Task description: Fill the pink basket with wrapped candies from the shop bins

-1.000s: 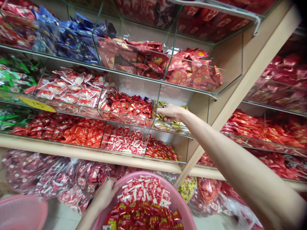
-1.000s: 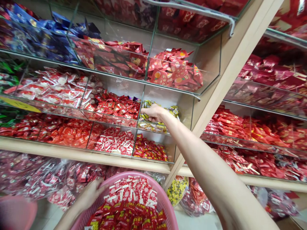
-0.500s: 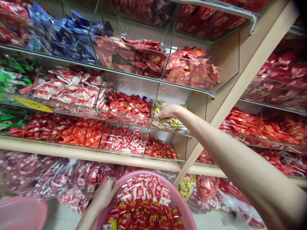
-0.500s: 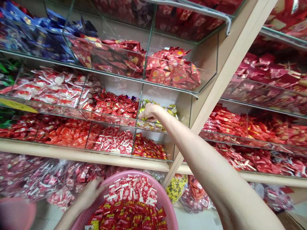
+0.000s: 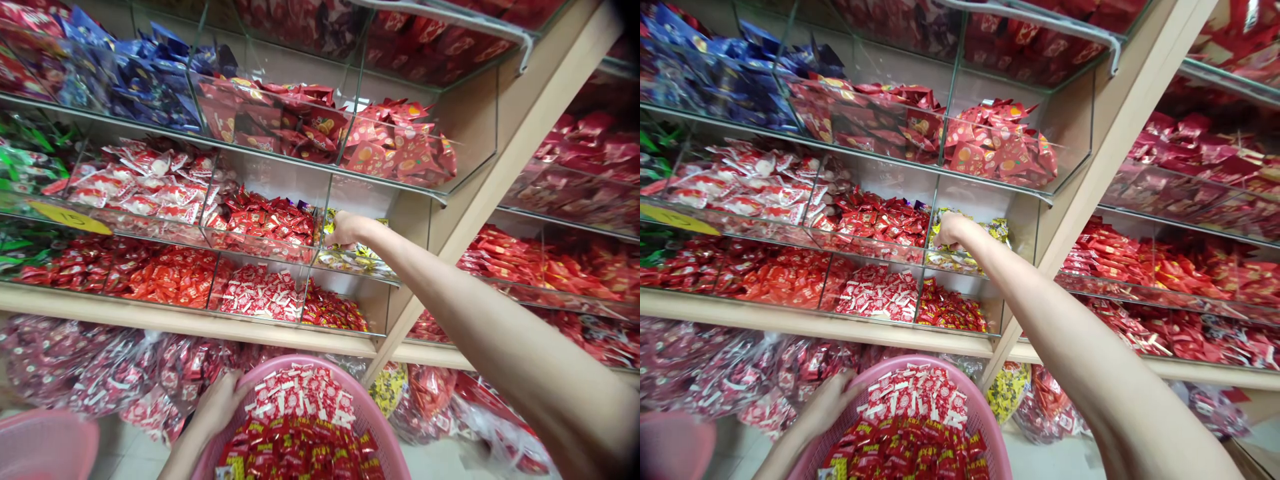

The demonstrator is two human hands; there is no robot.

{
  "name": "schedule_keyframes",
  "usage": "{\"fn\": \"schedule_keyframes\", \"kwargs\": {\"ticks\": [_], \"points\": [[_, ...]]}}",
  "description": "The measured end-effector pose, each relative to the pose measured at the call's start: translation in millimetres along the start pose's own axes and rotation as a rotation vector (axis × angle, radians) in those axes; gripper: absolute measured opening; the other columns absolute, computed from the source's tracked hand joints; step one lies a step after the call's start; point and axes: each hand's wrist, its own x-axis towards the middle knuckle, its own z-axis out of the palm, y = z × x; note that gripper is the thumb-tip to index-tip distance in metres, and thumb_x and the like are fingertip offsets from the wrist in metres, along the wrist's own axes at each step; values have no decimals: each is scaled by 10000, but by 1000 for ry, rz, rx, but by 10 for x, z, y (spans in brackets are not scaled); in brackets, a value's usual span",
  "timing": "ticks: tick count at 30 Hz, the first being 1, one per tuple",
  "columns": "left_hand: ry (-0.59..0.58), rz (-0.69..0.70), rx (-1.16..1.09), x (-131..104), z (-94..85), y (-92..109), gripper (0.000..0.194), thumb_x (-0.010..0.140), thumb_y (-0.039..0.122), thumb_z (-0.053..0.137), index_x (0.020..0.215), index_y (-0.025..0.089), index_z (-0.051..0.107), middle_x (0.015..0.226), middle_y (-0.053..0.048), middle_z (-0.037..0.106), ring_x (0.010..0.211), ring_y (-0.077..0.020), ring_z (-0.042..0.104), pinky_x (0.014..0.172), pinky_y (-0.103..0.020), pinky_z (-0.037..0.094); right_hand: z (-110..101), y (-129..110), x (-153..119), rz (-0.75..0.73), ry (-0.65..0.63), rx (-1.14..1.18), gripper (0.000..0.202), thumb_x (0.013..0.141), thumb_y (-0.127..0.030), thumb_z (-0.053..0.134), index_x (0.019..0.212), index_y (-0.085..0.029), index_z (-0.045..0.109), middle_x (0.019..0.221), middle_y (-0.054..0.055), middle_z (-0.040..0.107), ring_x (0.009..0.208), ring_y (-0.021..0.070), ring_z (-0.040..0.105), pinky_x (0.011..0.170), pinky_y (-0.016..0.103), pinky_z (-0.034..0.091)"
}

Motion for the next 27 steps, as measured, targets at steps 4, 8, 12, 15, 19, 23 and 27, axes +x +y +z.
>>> {"fn": "schedule_keyframes", "kwargs": {"ticks": [4,8,12,15,19,23,27], "points": [[9,7,-4,-4,4,-7,326,892,443,377,800,189,560,862,-80,696,844,-206,641,656,-240,374,28,-67,-3,-14,7,-77,146,708,-247,729,761,-143,641,509,13,578,602,171,612,597,273,524],[8,8,-3,-7,6,-8,310,889,431,391,807,188,564,853,-78,694,847,-204,641,665,-235,377,-8,-66,-43,-19,2,-88,83,752,-196,663,753,-114,649,529,36,584,600,177,614,602,278,512],[2,-1,5,-3,2,1,308,887,441,389,799,193,550,859,-72,692,849,-203,641,663,-236,378,-33,-27,-52,8,-8,-63,108,724,-193,695,752,-100,648,548,45,596,582,178,604,593,289,501],[-6,0,-2,0,2,6,312,884,449,385,785,197,539,847,-68,692,841,-206,643,652,-238,375,4,0,12,0,14,-30,211,685,-258,755,799,-115,648,578,42,615,619,188,618,605,286,505],[7,0,-23,-7,10,-1,300,884,439,388,792,199,541,849,-65,693,849,-208,645,661,-239,375,61,29,94,-13,72,-26,304,644,-279,792,865,-127,649,656,47,642,686,185,632,631,257,502],[23,-10,-20,-23,18,-8,283,888,417,397,785,199,546,859,-64,697,865,-208,645,673,-238,374,85,63,100,-9,71,-15,286,664,-313,774,838,-119,656,679,56,647,686,177,625,634,247,489],[23,-7,-14,-31,14,-1,272,894,393,397,785,194,547,871,-69,698,879,-205,643,683,-239,377,91,152,121,-14,118,18,313,675,-360,762,843,-121,650,692,62,646,684,173,605,637,253,475]]}}
